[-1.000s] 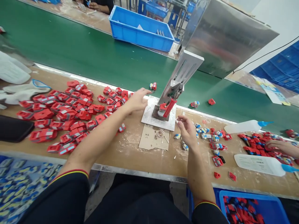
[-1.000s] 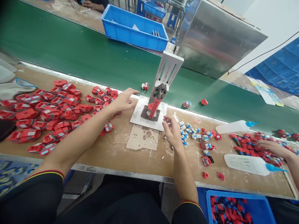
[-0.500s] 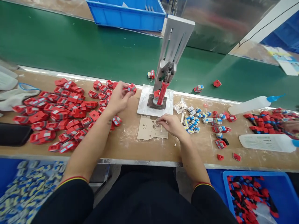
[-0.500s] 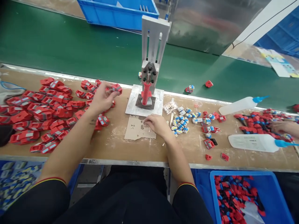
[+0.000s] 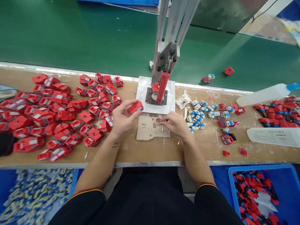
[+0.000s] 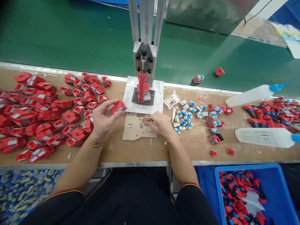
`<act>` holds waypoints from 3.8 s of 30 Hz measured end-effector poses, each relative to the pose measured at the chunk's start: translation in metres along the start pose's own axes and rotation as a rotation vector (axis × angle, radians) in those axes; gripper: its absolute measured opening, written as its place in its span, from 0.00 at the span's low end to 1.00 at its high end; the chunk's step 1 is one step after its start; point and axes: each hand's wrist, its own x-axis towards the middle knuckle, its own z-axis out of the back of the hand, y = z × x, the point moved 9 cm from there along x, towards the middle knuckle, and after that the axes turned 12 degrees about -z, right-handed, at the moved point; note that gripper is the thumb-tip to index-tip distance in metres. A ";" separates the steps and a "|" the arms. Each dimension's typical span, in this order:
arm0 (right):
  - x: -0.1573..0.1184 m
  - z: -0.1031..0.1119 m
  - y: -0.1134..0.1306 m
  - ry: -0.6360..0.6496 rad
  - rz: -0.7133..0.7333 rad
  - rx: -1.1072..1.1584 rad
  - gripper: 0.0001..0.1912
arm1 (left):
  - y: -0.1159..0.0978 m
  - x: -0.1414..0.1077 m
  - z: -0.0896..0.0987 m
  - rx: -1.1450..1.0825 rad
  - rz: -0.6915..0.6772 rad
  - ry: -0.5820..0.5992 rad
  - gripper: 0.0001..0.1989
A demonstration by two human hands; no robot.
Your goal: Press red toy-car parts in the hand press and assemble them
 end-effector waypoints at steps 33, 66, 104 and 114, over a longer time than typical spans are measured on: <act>-0.025 0.033 0.031 -0.515 -0.040 0.805 0.19 | -0.008 -0.066 -0.081 -0.519 0.918 0.234 0.24; -0.030 0.034 0.056 -0.536 0.121 0.334 0.13 | -0.004 -0.085 -0.085 -0.505 1.106 0.189 0.35; -0.003 0.008 0.011 -0.221 -0.033 0.009 0.14 | -0.001 -0.064 -0.067 -0.317 0.931 0.144 0.34; -0.025 0.052 0.036 -0.504 -0.002 0.488 0.18 | -0.003 -0.070 -0.072 -0.328 0.938 0.189 0.35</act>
